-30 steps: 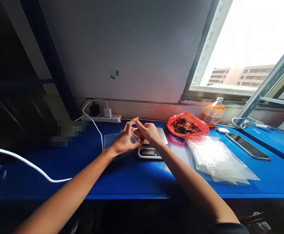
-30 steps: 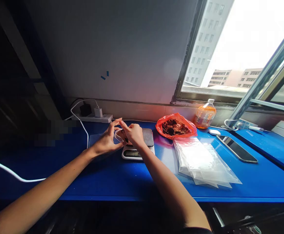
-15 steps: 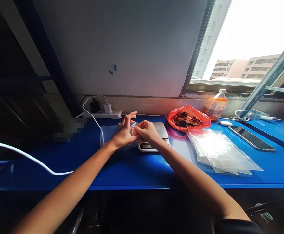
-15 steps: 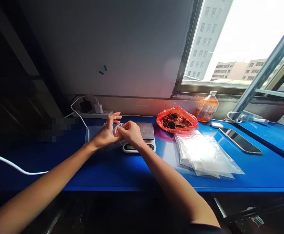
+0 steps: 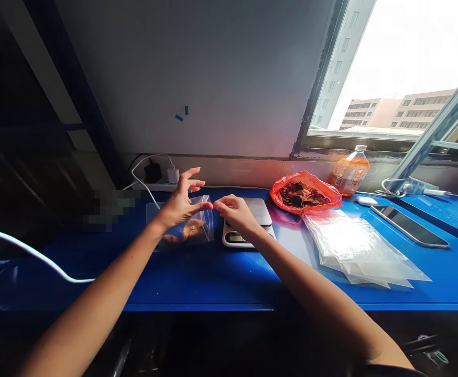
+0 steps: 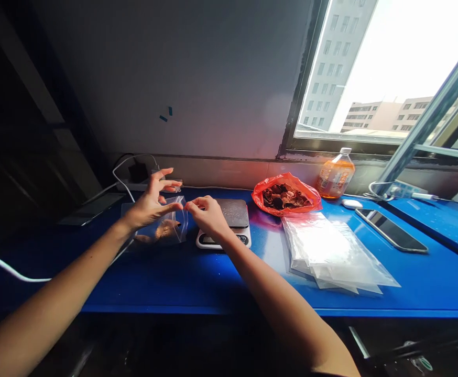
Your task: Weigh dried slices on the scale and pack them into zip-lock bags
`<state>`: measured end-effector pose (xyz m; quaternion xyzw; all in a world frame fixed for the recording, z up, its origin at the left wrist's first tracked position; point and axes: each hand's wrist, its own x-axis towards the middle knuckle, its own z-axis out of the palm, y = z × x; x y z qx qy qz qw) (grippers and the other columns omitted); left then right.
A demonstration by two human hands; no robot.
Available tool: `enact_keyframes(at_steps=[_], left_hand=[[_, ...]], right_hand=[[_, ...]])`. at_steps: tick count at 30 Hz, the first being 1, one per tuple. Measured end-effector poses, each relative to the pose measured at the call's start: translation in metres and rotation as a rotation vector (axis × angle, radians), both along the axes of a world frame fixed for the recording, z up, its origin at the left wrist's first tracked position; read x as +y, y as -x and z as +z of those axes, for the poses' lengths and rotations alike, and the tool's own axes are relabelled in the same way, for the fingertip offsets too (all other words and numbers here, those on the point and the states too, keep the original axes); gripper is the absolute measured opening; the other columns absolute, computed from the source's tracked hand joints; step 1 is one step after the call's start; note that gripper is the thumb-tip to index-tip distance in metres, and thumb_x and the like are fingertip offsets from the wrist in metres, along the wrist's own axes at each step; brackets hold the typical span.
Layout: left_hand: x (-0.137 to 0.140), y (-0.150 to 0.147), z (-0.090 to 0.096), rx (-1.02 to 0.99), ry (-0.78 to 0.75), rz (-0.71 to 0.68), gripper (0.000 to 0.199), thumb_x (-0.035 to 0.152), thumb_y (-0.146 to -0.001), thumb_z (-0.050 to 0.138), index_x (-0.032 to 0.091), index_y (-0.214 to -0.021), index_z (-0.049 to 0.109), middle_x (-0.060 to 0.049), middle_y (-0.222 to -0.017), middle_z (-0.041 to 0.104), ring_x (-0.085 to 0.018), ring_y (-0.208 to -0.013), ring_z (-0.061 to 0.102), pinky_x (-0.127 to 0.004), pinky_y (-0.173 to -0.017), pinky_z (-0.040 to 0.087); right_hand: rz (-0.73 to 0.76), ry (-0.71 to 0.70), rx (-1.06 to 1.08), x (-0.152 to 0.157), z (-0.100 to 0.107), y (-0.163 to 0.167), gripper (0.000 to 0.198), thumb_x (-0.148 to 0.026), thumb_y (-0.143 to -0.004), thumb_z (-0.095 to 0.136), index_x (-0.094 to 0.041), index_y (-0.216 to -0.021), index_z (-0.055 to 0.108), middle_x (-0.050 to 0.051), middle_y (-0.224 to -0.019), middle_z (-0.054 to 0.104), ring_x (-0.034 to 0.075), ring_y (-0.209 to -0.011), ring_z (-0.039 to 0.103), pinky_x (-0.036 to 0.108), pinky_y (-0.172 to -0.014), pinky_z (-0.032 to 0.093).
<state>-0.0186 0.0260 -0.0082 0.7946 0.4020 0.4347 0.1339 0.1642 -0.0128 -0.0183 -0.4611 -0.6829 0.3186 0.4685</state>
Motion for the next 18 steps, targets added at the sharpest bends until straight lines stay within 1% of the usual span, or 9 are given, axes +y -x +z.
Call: enact_keyframes(at_steps=[1, 3, 5, 7, 9, 10, 12, 15, 18], left_hand=[[0.000, 0.001, 0.001, -0.033, -0.032, 0.054, 0.086, 0.054, -0.070, 0.073, 0.024, -0.139, 0.033, -0.012, -0.116, 0.065, -0.025, -0.099, 0.062, -0.028, -0.063, 0.047], [-0.002, 0.001, 0.002, -0.066, -0.142, 0.135, 0.053, 0.047, -0.081, 0.064, 0.021, -0.124, 0.051, -0.007, -0.096, 0.071, -0.019, -0.081, 0.065, -0.026, -0.061, 0.045], [-0.007, -0.002, 0.003, -0.058, -0.256, 0.171, 0.027, 0.039, -0.089, 0.055, 0.019, -0.105, 0.062, -0.001, -0.072, 0.068, -0.013, -0.062, 0.062, -0.024, -0.059, 0.044], [-0.012, -0.005, 0.005, -0.073, -0.333, 0.205, 0.023, 0.037, -0.092, 0.051, 0.019, -0.095, 0.065, 0.003, -0.058, 0.061, -0.010, -0.051, 0.055, -0.023, -0.056, 0.041], [-0.014, -0.005, 0.007, -0.139, -0.371, 0.249, 0.024, 0.037, -0.092, 0.051, 0.018, -0.095, 0.066, 0.005, -0.053, 0.055, -0.010, -0.047, 0.052, -0.022, -0.053, 0.039], [-0.014, -0.004, 0.008, -0.178, -0.382, 0.268, 0.025, 0.038, -0.092, 0.052, 0.017, -0.094, 0.066, 0.005, -0.054, 0.054, -0.010, -0.048, 0.051, -0.021, -0.052, 0.039], [-0.012, -0.001, 0.010, -0.247, -0.376, 0.265, 0.026, 0.040, -0.090, 0.055, 0.016, -0.093, 0.066, 0.003, -0.057, 0.056, -0.010, -0.051, 0.052, -0.021, -0.053, 0.039], [-0.006, 0.005, 0.013, -0.354, -0.239, 0.157, 0.027, 0.041, -0.087, 0.058, 0.017, -0.095, 0.068, 0.000, -0.067, 0.061, -0.010, -0.057, 0.053, -0.022, -0.055, 0.041], [-0.003, 0.008, 0.015, -0.416, 0.002, 0.003, 0.028, 0.040, -0.082, 0.064, 0.018, -0.097, 0.071, -0.003, -0.076, 0.067, -0.011, -0.060, 0.054, -0.022, -0.055, 0.042]], right_hand=[[0.005, -0.001, 0.002, -0.001, 0.000, 0.001, 0.030, -0.038, -0.087, 0.053, -0.015, -0.082, 0.072, 0.005, -0.093, 0.059, 0.015, -0.083, 0.057, 0.027, -0.078, 0.044], [0.033, -0.061, -0.025, -0.006, -0.002, 0.004, 0.033, -0.045, -0.085, 0.058, -0.016, -0.088, 0.072, 0.006, -0.097, 0.059, 0.016, -0.089, 0.057, 0.028, -0.080, 0.044], [0.097, -0.154, -0.110, -0.013, -0.004, 0.012, 0.030, -0.046, -0.081, 0.064, -0.018, -0.088, 0.072, 0.005, -0.093, 0.060, 0.016, -0.090, 0.056, 0.027, -0.079, 0.044], [0.185, -0.185, -0.207, -0.021, -0.007, 0.020, 0.021, -0.039, -0.082, 0.064, -0.018, -0.081, 0.070, 0.002, -0.081, 0.062, 0.014, -0.079, 0.056, 0.024, -0.072, 0.043], [0.226, -0.166, -0.249, -0.027, -0.009, 0.026, 0.016, -0.029, -0.084, 0.060, -0.018, -0.076, 0.067, -0.001, -0.070, 0.062, 0.011, -0.067, 0.054, 0.023, -0.064, 0.040], [0.214, -0.161, -0.243, -0.028, -0.009, 0.027, 0.015, -0.026, -0.084, 0.058, -0.017, -0.075, 0.066, -0.001, -0.068, 0.062, 0.011, -0.063, 0.053, 0.022, -0.061, 0.038], [0.113, -0.186, -0.192, -0.027, -0.006, 0.025, 0.015, -0.025, -0.084, 0.057, -0.018, -0.074, 0.065, -0.002, -0.067, 0.062, 0.011, -0.062, 0.054, 0.022, -0.059, 0.036], [-0.067, -0.244, -0.052, -0.019, 0.004, 0.012, 0.015, -0.030, -0.082, 0.059, -0.018, -0.074, 0.064, -0.001, -0.069, 0.063, 0.012, -0.066, 0.056, 0.023, -0.062, 0.039], [-0.129, -0.260, 0.100, -0.009, 0.013, -0.003, 0.014, -0.032, -0.080, 0.062, -0.018, -0.077, 0.063, 0.000, -0.075, 0.065, 0.013, -0.070, 0.058, 0.024, -0.066, 0.043]])
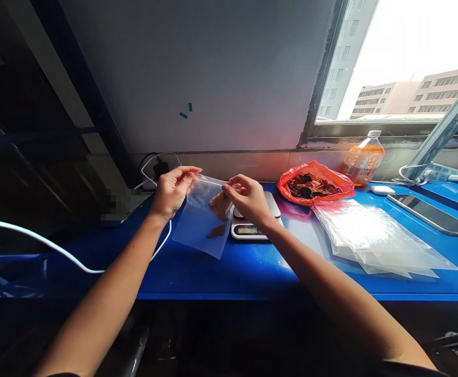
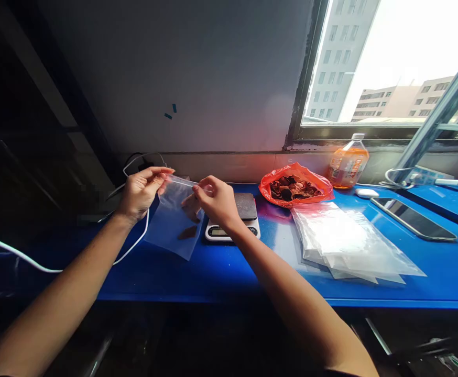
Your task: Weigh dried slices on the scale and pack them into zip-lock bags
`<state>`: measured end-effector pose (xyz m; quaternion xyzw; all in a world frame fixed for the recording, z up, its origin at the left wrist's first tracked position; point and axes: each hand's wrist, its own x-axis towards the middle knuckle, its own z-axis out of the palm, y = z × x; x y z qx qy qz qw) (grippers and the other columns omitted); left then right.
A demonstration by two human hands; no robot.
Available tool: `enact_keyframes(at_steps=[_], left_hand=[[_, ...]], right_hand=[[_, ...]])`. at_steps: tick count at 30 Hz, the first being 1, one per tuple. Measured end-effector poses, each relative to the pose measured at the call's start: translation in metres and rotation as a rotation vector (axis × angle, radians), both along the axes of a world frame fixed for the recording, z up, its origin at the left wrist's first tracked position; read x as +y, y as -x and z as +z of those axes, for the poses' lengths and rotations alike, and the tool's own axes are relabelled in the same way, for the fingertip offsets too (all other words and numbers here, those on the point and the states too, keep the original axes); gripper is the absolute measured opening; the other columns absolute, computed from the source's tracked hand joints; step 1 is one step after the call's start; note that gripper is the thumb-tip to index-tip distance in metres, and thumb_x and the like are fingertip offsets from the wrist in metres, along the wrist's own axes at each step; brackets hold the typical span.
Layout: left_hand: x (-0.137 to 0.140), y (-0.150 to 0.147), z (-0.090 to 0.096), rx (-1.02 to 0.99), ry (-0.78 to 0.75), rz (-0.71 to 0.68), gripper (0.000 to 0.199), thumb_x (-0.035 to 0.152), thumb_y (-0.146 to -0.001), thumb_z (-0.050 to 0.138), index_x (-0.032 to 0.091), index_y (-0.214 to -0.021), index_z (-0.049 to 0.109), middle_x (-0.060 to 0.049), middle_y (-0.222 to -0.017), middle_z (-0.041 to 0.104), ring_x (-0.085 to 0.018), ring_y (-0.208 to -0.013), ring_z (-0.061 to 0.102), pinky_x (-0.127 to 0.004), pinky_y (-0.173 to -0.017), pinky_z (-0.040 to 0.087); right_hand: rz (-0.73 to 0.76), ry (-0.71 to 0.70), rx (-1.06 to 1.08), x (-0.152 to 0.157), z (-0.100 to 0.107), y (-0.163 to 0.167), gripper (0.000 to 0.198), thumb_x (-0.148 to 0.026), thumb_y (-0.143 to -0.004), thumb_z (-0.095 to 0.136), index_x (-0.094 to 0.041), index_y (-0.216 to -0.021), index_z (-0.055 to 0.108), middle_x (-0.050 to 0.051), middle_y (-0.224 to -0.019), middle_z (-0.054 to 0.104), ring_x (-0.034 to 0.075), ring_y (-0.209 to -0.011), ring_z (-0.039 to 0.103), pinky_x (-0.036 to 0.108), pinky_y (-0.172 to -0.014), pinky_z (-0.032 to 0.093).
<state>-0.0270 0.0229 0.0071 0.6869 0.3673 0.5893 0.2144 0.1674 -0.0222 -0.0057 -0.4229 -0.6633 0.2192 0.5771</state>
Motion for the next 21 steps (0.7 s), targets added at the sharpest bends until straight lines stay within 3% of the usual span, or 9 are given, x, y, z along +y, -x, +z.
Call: enact_keyframes(at_steps=[4, 7, 12, 15, 18, 21], left_hand=[[-0.001, 0.000, 0.001, 0.047, 0.191, -0.131, 0.029, 0.037, -0.072, 0.074, 0.018, -0.095, 0.074, -0.006, -0.087, 0.071, -0.013, -0.069, 0.057, -0.024, -0.061, 0.044], [-0.004, -0.001, 0.001, 0.020, 0.225, -0.183, 0.029, 0.033, -0.069, 0.076, 0.019, -0.094, 0.074, -0.005, -0.094, 0.072, -0.013, -0.075, 0.059, -0.025, -0.066, 0.045], [0.000, 0.001, -0.001, -0.089, 0.235, -0.191, 0.030, 0.030, -0.066, 0.077, 0.018, -0.092, 0.070, -0.002, -0.080, 0.068, -0.012, -0.073, 0.058, -0.024, -0.065, 0.043], [0.004, 0.002, -0.004, -0.066, 0.157, -0.145, 0.027, 0.029, -0.069, 0.074, 0.019, -0.091, 0.063, 0.002, -0.072, 0.063, -0.011, -0.068, 0.056, -0.024, -0.066, 0.043], [0.001, -0.003, -0.009, 0.076, -0.023, -0.053, 0.017, 0.027, -0.076, 0.067, 0.021, -0.086, 0.056, 0.003, -0.073, 0.059, -0.011, -0.069, 0.056, -0.025, -0.069, 0.044], [-0.012, -0.016, -0.013, 0.279, -0.201, 0.017, 0.008, 0.026, -0.083, 0.060, 0.021, -0.086, 0.053, 0.001, -0.079, 0.060, -0.013, -0.073, 0.058, -0.026, -0.072, 0.046]], right_hand=[[-0.026, 0.002, 0.078, 0.006, 0.003, -0.009, 0.013, -0.031, -0.078, 0.061, -0.018, -0.077, 0.062, 0.001, -0.077, 0.066, 0.015, -0.073, 0.061, 0.027, -0.069, 0.047], [-0.067, -0.042, 0.089, 0.004, 0.002, -0.007, 0.013, -0.032, -0.078, 0.059, -0.020, -0.076, 0.060, 0.001, -0.076, 0.066, 0.015, -0.070, 0.061, 0.028, -0.069, 0.048], [-0.067, -0.104, 0.057, 0.002, 0.001, -0.004, 0.012, -0.031, -0.081, 0.055, -0.020, -0.079, 0.059, 0.000, -0.076, 0.066, 0.014, -0.068, 0.060, 0.026, -0.065, 0.048], [-0.192, -0.173, -0.112, 0.001, 0.001, -0.007, 0.012, -0.029, -0.083, 0.053, -0.020, -0.086, 0.060, 0.003, -0.079, 0.065, 0.016, -0.069, 0.058, 0.028, -0.065, 0.046], [-0.326, -0.297, -0.377, -0.003, 0.003, -0.009, 0.018, -0.027, -0.084, 0.053, -0.019, -0.099, 0.060, 0.009, -0.097, 0.065, 0.023, -0.090, 0.057, 0.035, -0.078, 0.044], [-0.298, -0.365, -0.607, -0.010, 0.004, -0.005, 0.025, -0.025, -0.083, 0.054, -0.019, -0.108, 0.057, 0.010, -0.104, 0.065, 0.027, -0.103, 0.052, 0.041, -0.086, 0.039]])
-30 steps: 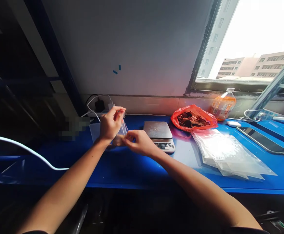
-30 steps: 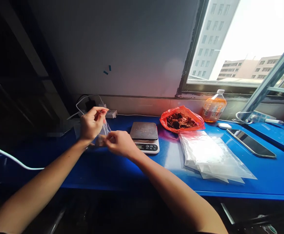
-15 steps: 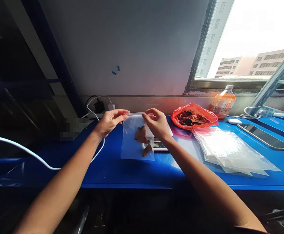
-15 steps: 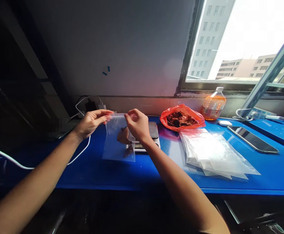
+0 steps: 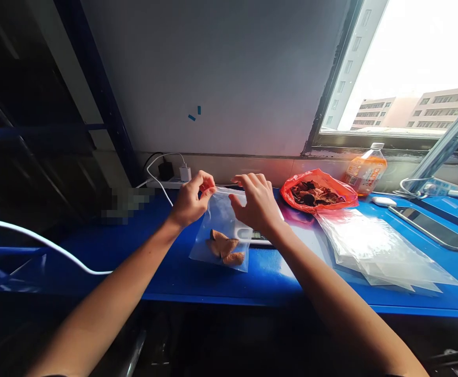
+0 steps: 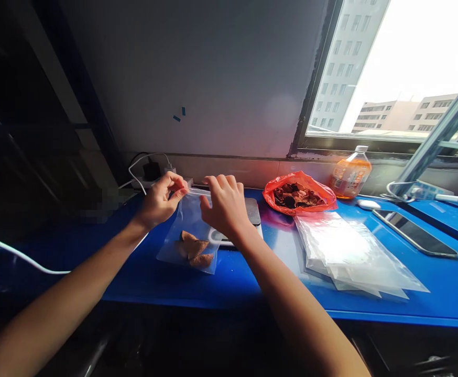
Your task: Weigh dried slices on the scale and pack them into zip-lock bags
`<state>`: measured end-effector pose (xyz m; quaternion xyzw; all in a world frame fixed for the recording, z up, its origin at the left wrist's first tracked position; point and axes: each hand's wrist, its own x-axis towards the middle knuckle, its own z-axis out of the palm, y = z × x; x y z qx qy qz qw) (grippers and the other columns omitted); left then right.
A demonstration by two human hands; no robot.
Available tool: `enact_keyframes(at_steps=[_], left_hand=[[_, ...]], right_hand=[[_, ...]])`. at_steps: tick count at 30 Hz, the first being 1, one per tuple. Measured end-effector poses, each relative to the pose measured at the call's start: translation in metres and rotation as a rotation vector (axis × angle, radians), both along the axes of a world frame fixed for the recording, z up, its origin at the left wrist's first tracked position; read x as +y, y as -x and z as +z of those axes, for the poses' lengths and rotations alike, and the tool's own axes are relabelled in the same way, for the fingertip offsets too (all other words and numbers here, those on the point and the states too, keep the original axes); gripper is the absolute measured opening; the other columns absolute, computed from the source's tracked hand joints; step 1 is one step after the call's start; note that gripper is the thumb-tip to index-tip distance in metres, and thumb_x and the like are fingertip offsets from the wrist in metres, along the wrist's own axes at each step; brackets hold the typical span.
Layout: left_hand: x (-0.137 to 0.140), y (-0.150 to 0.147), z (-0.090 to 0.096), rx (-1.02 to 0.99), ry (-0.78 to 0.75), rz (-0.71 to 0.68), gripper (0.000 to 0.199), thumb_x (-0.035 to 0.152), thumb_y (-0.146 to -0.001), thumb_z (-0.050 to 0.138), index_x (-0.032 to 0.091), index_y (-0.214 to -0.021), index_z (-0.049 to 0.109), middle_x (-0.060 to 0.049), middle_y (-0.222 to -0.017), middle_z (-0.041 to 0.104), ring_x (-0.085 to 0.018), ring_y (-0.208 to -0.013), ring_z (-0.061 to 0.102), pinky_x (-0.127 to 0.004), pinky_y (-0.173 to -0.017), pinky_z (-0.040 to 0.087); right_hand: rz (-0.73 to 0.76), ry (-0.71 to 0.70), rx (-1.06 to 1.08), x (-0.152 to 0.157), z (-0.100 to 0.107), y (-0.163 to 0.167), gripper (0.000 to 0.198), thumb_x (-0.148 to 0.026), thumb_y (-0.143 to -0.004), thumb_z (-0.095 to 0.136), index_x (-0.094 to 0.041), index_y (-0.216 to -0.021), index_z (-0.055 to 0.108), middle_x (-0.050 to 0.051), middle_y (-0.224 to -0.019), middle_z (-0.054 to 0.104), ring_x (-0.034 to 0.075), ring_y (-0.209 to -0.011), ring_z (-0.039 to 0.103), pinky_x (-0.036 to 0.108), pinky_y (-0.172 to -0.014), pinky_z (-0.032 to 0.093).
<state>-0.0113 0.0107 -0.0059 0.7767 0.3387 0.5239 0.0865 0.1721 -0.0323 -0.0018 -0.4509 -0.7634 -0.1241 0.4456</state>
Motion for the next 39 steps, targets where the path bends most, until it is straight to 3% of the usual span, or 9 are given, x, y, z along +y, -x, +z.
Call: enact_keyframes(at_steps=[3, 6, 11, 16, 21, 23, 29, 39], left_hand=[[-0.014, -0.013, -0.003, 0.119, -0.106, -0.015, 0.006, 0.025, -0.086, 0.057, 0.022, -0.090, 0.054, 0.001, -0.082, 0.063, -0.014, -0.075, 0.060, -0.027, -0.074, 0.048], [-0.020, -0.019, -0.004, 0.101, -0.135, -0.027, 0.008, 0.028, -0.087, 0.059, 0.022, -0.090, 0.054, 0.001, -0.081, 0.065, -0.014, -0.075, 0.061, -0.028, -0.075, 0.049], [-0.018, -0.018, -0.004, 0.069, -0.071, -0.015, 0.020, 0.036, -0.084, 0.065, 0.022, -0.093, 0.054, 0.000, -0.082, 0.067, -0.015, -0.076, 0.063, -0.030, -0.077, 0.050], [-0.015, -0.016, -0.004, 0.007, 0.055, -0.067, 0.037, 0.040, -0.083, 0.065, 0.022, -0.110, 0.051, 0.000, -0.081, 0.066, -0.016, -0.076, 0.064, -0.029, -0.073, 0.050], [-0.017, -0.017, 0.000, 0.165, -0.018, -0.039, 0.019, 0.038, -0.087, 0.057, 0.019, -0.084, 0.062, -0.002, -0.077, 0.066, -0.016, -0.070, 0.061, -0.027, -0.066, 0.046], [-0.020, -0.019, 0.002, 0.174, -0.081, -0.006, 0.015, 0.032, -0.087, 0.056, 0.020, -0.082, 0.063, -0.001, -0.076, 0.066, -0.016, -0.070, 0.060, -0.027, -0.065, 0.045], [-0.026, -0.017, 0.012, 0.112, -0.144, 0.068, 0.011, 0.024, -0.088, 0.054, 0.020, -0.080, 0.061, 0.000, -0.074, 0.065, -0.015, -0.068, 0.059, -0.027, -0.066, 0.045], [-0.023, 0.004, 0.026, -0.080, -0.062, 0.009, 0.011, 0.031, -0.085, 0.060, 0.020, -0.083, 0.060, 0.000, -0.076, 0.063, -0.014, -0.071, 0.059, -0.027, -0.068, 0.047]], right_hand=[[0.076, 0.064, -0.092, -0.006, 0.000, 0.007, 0.025, -0.016, -0.083, 0.048, -0.019, -0.107, 0.053, 0.008, -0.102, 0.065, 0.025, -0.098, 0.054, 0.040, -0.085, 0.038], [0.093, 0.150, -0.031, -0.007, 0.000, 0.009, 0.026, -0.012, -0.081, 0.044, -0.019, -0.106, 0.049, 0.007, -0.099, 0.065, 0.022, -0.093, 0.056, 0.037, -0.082, 0.039], [0.099, 0.171, 0.021, -0.005, -0.002, 0.010, 0.026, -0.012, -0.080, 0.043, -0.021, -0.104, 0.048, 0.007, -0.099, 0.065, 0.022, -0.090, 0.055, 0.034, -0.079, 0.040], [0.082, 0.099, 0.067, -0.007, -0.001, 0.014, 0.025, -0.008, -0.078, 0.041, -0.021, -0.098, 0.048, 0.006, -0.093, 0.065, 0.021, -0.086, 0.053, 0.032, -0.074, 0.039], [0.067, 0.112, 0.041, -0.006, -0.002, 0.014, 0.025, -0.007, -0.078, 0.041, -0.021, -0.098, 0.049, 0.006, -0.090, 0.064, 0.022, -0.083, 0.053, 0.032, -0.071, 0.038], [0.083, 0.149, 0.061, -0.003, -0.003, 0.012, 0.023, -0.010, -0.081, 0.042, -0.021, -0.100, 0.049, 0.006, -0.092, 0.065, 0.022, -0.086, 0.054, 0.032, -0.074, 0.038], [0.042, 0.098, 0.116, 0.007, -0.001, -0.007, 0.017, -0.015, -0.083, 0.050, -0.022, -0.098, 0.050, 0.004, -0.094, 0.068, 0.024, -0.096, 0.052, 0.039, -0.085, 0.034], [-0.122, 0.061, 0.198, 0.035, -0.001, -0.058, 0.020, -0.013, -0.079, 0.047, -0.021, -0.095, 0.054, 0.006, -0.091, 0.065, 0.024, -0.096, 0.052, 0.038, -0.085, 0.038]])
